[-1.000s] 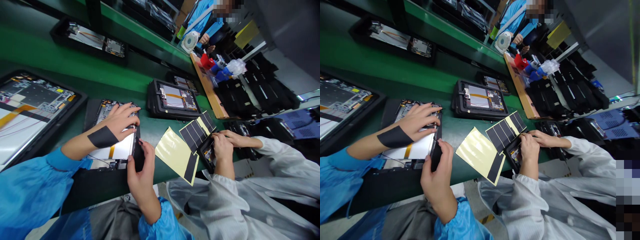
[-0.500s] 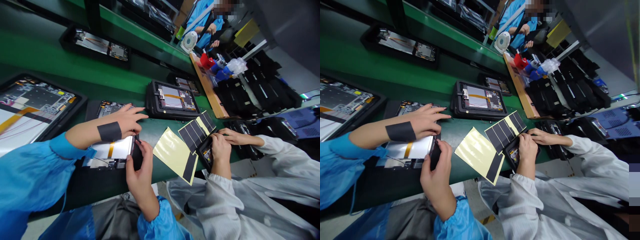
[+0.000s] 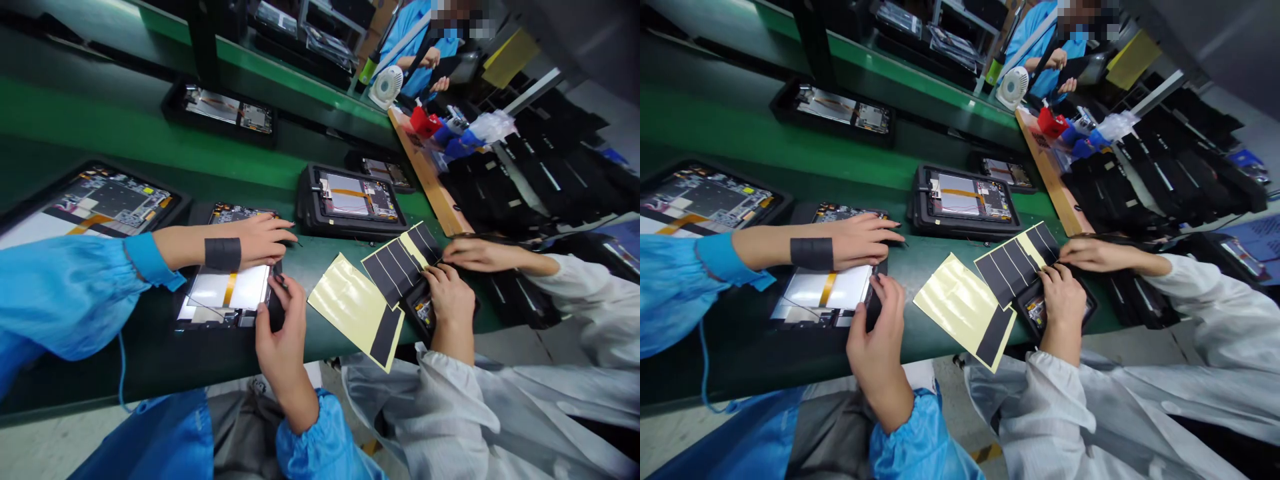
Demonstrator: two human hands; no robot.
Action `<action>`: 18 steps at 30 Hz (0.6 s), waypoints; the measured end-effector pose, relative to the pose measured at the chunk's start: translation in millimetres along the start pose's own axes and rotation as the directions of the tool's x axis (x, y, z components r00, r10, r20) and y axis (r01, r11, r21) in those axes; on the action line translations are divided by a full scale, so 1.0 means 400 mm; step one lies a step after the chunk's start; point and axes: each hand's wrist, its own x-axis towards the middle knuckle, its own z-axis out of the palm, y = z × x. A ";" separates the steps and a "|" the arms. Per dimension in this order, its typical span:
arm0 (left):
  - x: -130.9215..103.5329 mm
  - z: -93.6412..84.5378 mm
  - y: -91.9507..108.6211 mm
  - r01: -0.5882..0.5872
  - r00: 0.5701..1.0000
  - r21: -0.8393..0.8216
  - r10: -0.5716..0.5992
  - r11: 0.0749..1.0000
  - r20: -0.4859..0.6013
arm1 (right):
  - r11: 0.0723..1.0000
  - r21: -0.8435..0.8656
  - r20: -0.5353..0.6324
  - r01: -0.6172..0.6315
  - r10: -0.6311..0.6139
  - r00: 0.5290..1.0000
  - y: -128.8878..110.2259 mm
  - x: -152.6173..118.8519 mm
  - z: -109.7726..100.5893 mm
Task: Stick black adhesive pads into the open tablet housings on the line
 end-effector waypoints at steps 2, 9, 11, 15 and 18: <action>0.008 -0.015 -0.008 0.000 0.996 -0.011 0.001 1.000 0.086 | 1.000 0.023 0.000 -0.003 0.003 1.000 -0.002 0.001 0.000; 0.035 -0.020 -0.021 0.022 0.988 -0.031 -0.017 0.999 0.155 | 0.993 0.100 0.015 -0.068 0.067 0.998 -0.006 -0.002 -0.002; 0.034 -0.018 -0.021 0.024 0.988 -0.042 -0.018 0.999 0.153 | 0.992 0.101 0.003 -0.082 0.082 0.997 -0.009 -0.003 -0.002; 0.020 -0.011 -0.021 0.024 0.991 -0.053 -0.017 0.998 0.136 | 0.994 0.031 -0.129 -0.101 0.104 0.986 -0.022 -0.002 -0.003; 0.010 0.003 -0.028 -0.030 0.998 -0.014 0.031 0.999 0.055 | 0.994 0.021 -0.096 -0.106 0.107 0.990 -0.028 -0.001 -0.003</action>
